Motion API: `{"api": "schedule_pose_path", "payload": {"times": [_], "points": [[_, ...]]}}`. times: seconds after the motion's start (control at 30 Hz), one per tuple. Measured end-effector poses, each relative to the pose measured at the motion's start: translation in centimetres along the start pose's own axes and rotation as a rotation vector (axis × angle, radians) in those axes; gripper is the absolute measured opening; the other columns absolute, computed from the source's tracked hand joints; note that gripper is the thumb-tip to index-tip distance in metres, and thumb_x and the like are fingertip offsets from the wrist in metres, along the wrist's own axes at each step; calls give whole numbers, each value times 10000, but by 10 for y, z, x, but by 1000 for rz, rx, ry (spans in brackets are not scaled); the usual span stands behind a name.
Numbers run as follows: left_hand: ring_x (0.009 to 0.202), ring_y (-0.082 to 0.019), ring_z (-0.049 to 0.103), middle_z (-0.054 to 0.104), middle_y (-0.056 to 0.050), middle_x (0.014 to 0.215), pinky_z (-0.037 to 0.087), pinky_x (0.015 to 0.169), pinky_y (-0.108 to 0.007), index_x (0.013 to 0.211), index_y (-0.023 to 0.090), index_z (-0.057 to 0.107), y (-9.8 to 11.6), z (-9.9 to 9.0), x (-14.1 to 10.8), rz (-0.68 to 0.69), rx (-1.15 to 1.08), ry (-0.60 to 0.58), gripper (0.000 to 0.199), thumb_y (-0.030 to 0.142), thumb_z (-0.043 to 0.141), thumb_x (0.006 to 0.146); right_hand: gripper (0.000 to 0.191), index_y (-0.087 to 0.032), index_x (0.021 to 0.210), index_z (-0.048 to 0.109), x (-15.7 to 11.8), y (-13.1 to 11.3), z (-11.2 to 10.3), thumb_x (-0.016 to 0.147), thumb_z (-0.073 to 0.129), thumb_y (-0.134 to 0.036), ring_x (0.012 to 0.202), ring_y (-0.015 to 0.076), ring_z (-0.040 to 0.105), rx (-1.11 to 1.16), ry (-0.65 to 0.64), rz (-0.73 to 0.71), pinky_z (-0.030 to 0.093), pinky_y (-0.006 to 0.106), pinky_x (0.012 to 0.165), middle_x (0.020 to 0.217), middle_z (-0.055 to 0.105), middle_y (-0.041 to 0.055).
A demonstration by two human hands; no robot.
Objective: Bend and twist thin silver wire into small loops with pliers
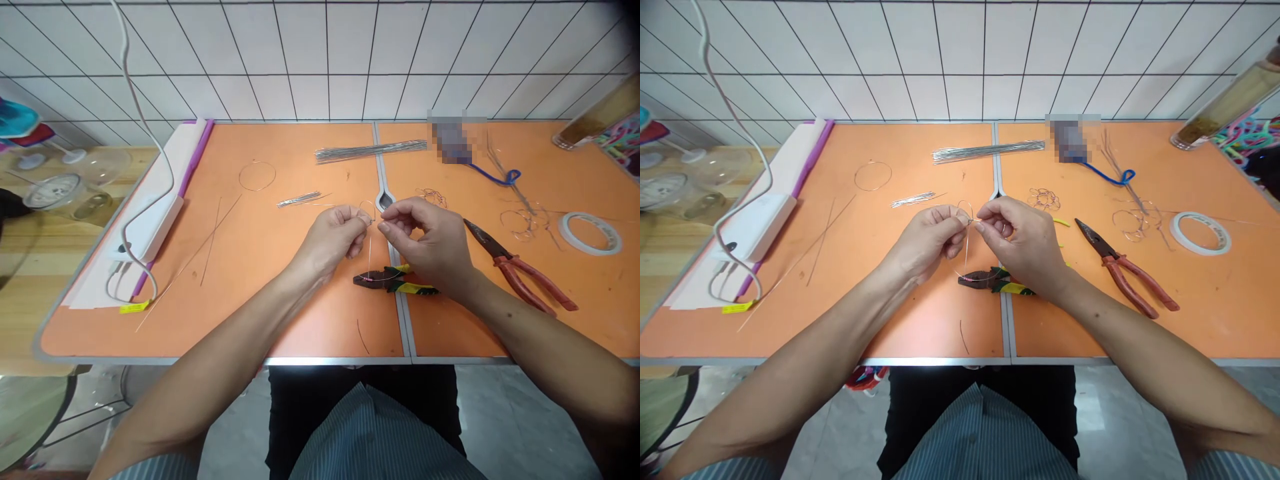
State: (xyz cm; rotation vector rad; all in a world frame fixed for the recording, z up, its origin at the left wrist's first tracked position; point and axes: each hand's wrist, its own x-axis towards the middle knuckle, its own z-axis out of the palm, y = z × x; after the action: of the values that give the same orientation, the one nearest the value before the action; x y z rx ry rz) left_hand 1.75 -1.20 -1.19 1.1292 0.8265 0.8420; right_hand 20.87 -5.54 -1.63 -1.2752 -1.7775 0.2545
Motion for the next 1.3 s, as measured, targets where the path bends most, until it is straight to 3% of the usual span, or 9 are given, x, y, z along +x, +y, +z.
{"api": "schedule_pose_path", "payload": {"times": [0.1,0.2,0.67,0.93,1.13,1.3], "points": [[494,-63,461,524,47,599,342,526,-231,688,197,581,-2,-1,0,29,44,3,290,212,719,943,107,-221,982,822,2,-2,-2,951,796,-319,702,174,680,111,-57,173,533,332,661,846,803,27],[510,-71,480,544,43,614,355,527,-230,728,193,624,-2,0,-1,51,80,-1,247,213,726,951,142,-215,913,825,5,-4,-3,939,787,-349,654,153,618,184,-118,250,474,320,621,775,763,9],[529,-79,556,629,28,658,432,546,-225,800,186,682,0,1,-4,45,114,24,191,208,745,979,175,-217,780,747,10,-8,-6,904,779,-336,577,120,460,301,-170,372,327,298,532,653,621,-22],[600,-102,631,704,15,789,489,600,-242,973,193,683,1,2,-6,63,106,51,55,215,734,972,168,-220,756,730,13,-8,-5,898,785,-292,585,118,476,424,-185,470,358,312,554,678,650,-21],[727,-119,618,695,0,934,497,668,-257,1101,194,745,4,4,-9,87,212,133,198,195,802,911,183,-220,752,734,15,-5,-8,893,814,-305,588,116,470,487,-177,526,357,309,551,690,667,-11],[802,-131,623,741,-29,962,476,717,-257,1008,171,800,2,4,-7,77,282,90,100,166,775,911,202,-228,756,733,14,-4,-8,896,832,-334,591,121,471,494,-173,520,368,313,561,708,669,-5]]}}
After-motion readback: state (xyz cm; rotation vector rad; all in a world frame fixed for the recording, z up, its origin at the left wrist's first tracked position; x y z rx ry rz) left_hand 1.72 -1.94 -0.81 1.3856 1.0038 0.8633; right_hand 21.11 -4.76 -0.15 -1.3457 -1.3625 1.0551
